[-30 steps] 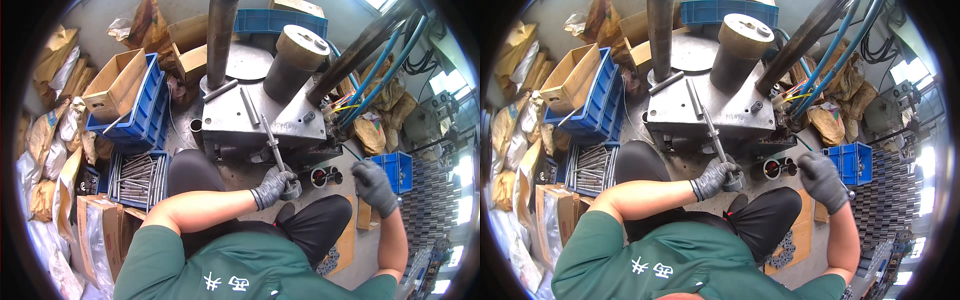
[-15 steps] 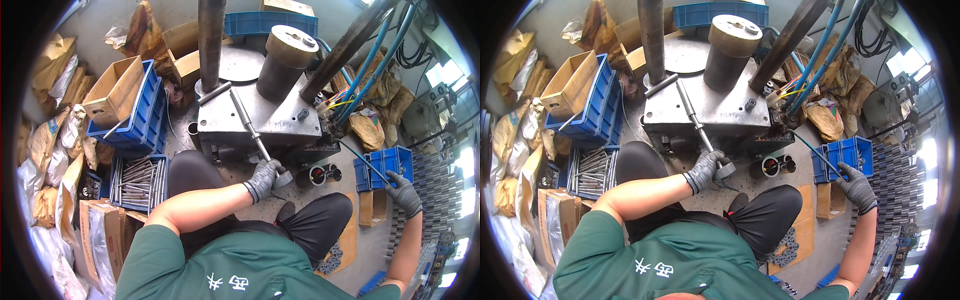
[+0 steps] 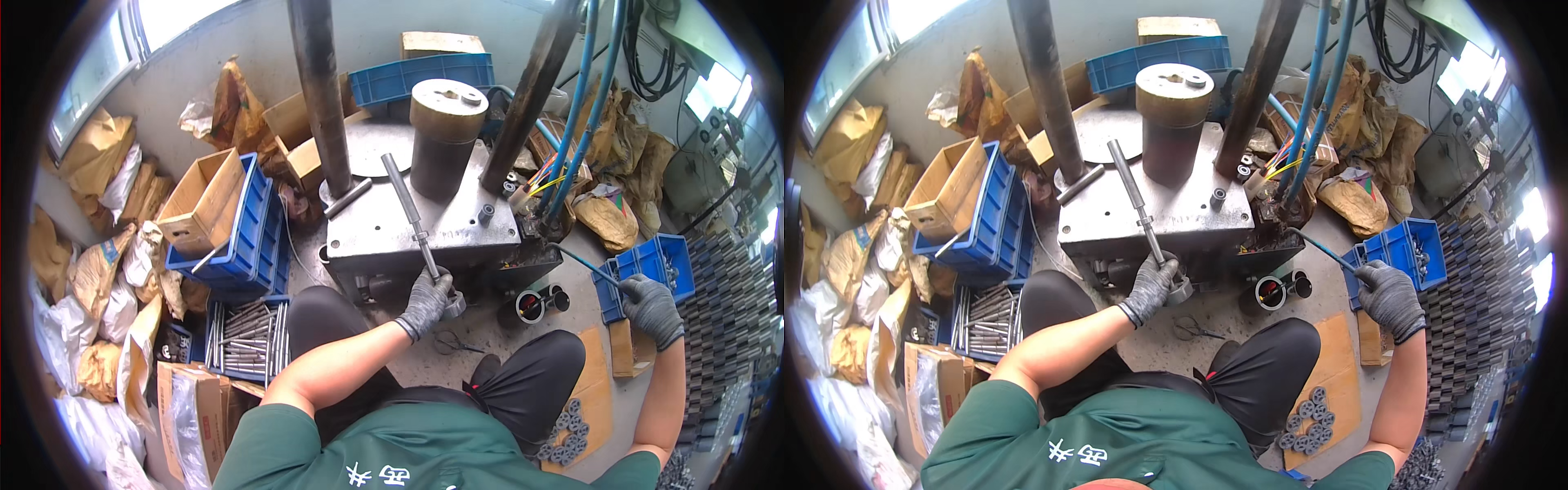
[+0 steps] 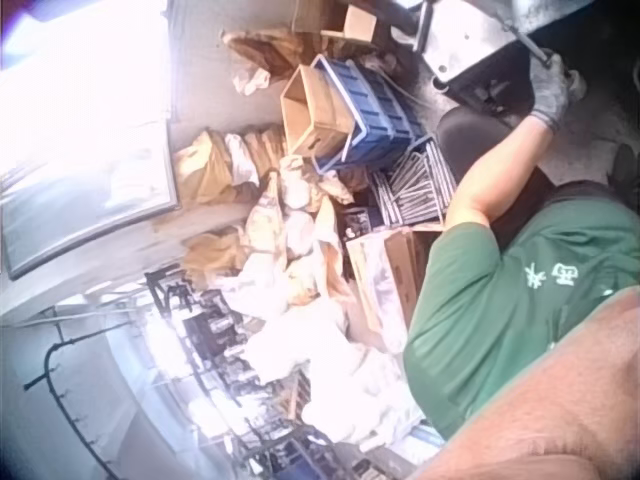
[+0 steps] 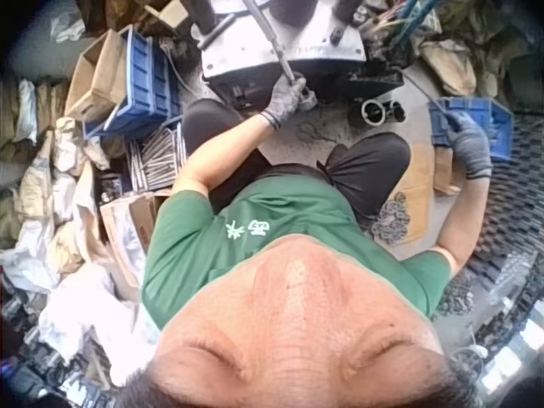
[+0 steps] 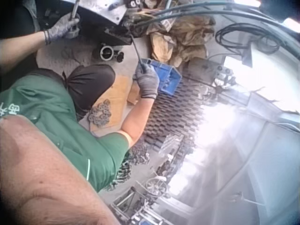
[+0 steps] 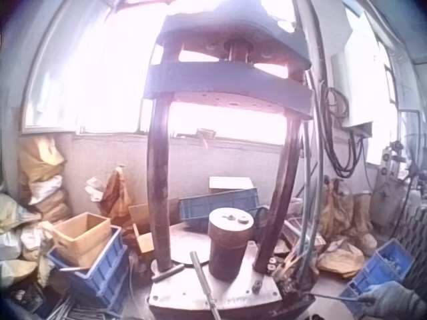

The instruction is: Operating a hydraulic press to assemble or process metal components.

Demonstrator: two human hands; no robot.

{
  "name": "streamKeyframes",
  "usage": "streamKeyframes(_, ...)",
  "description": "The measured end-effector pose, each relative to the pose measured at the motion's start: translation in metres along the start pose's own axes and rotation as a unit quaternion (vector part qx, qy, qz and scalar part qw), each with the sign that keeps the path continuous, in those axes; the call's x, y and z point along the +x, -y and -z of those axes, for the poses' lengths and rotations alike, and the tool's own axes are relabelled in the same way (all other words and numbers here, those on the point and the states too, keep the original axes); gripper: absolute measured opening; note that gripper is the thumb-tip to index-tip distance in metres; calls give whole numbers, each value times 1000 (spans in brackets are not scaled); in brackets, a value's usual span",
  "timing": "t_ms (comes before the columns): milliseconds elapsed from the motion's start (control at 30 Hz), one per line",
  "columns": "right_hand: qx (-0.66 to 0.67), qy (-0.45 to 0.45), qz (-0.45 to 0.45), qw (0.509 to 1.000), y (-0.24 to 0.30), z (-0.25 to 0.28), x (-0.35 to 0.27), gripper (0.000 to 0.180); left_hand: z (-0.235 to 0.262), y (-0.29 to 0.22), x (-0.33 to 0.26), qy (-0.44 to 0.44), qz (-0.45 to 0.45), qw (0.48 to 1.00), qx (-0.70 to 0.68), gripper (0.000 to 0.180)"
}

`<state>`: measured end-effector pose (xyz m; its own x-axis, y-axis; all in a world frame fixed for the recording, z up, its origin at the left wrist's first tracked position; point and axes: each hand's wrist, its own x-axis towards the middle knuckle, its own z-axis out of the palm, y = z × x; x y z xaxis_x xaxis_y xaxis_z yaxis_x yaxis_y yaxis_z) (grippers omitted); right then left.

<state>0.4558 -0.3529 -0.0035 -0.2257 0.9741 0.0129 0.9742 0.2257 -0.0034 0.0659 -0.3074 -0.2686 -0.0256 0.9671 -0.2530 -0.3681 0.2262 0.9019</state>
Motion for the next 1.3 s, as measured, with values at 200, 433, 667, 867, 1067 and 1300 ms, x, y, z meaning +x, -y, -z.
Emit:
streamKeyframes(200,22,-34,46,998,-9,-5,2,13,-13,-67,6,152,-121,978,-69,18)
streamKeyframes(433,61,-20,67,996,-9,2,-1,19,-35,-205,59,156,-351,921,56,18)
streamKeyframes(667,104,-35,42,993,-11,6,-1,60,-63,-326,163,45,-438,887,136,10)
streamKeyframes(867,93,0,1,996,-20,7,0,65,-78,-344,234,-115,-412,834,349,8)
streamKeyframes(1067,80,-18,45,996,-17,7,-2,53,-81,-337,249,-89,-408,832,366,21)
streamKeyframes(1300,88,6,58,994,-6,9,-3,45,-85,-336,228,-43,-353,843,403,31)
